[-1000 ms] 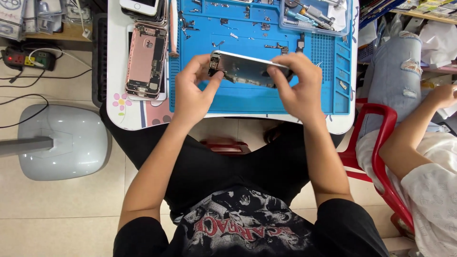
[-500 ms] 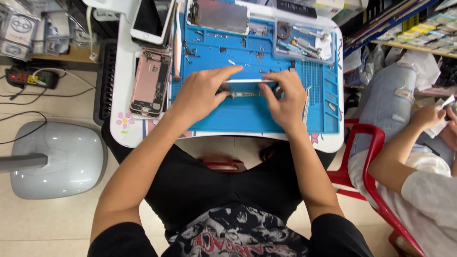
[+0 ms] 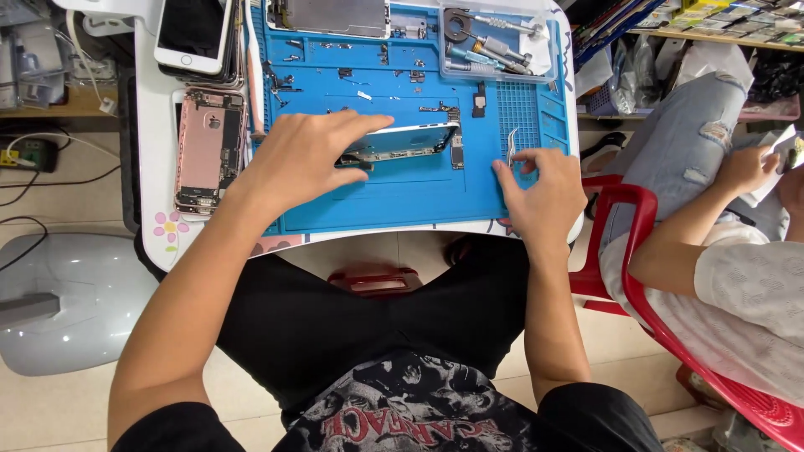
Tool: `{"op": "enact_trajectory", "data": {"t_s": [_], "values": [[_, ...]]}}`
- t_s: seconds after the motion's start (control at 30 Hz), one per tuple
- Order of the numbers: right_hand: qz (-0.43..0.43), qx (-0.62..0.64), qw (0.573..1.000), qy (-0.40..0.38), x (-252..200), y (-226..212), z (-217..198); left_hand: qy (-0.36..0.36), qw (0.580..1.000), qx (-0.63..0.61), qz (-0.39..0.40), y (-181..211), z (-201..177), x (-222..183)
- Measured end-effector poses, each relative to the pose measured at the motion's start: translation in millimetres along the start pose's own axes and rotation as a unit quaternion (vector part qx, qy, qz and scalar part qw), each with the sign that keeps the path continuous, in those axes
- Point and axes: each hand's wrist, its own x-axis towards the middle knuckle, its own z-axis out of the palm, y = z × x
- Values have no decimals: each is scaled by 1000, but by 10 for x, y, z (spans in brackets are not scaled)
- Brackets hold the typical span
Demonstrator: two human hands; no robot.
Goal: The person uses tweezers and a screwdriver to remove and place small components on a disassembled smartphone motherboard. They handle screws and internal parts on a blue work mat, occasionally picking up and setting down tools.
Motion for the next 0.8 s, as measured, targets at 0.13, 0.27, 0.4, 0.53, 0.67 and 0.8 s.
{"op": "enact_trajectory", "data": {"t_s": [0.13, 0.27, 0.4, 0.53, 0.67, 0.8], "values": [[61, 17, 997, -46, -87, 72, 1, -13, 1000, 0, 1, -76, 92, 38], [88, -2, 993, -78, -39, 20, -55, 7, 999, 19, 30, -187, 199, 146], [45, -52, 995, -79, -67, 73, -11, 30, 999, 3, 31, -237, 307, 174], [22, 59, 994, -86, 8, 119, -28, 88, 995, -10, 42, -286, 406, 140], [-38, 307, 950, -37, 112, 353, 113, 117, 990, 22, 72, -314, 497, 105], [-43, 328, 943, -40, 484, 125, 119, 129, 984, 64, 108, -370, 517, 119]]}}
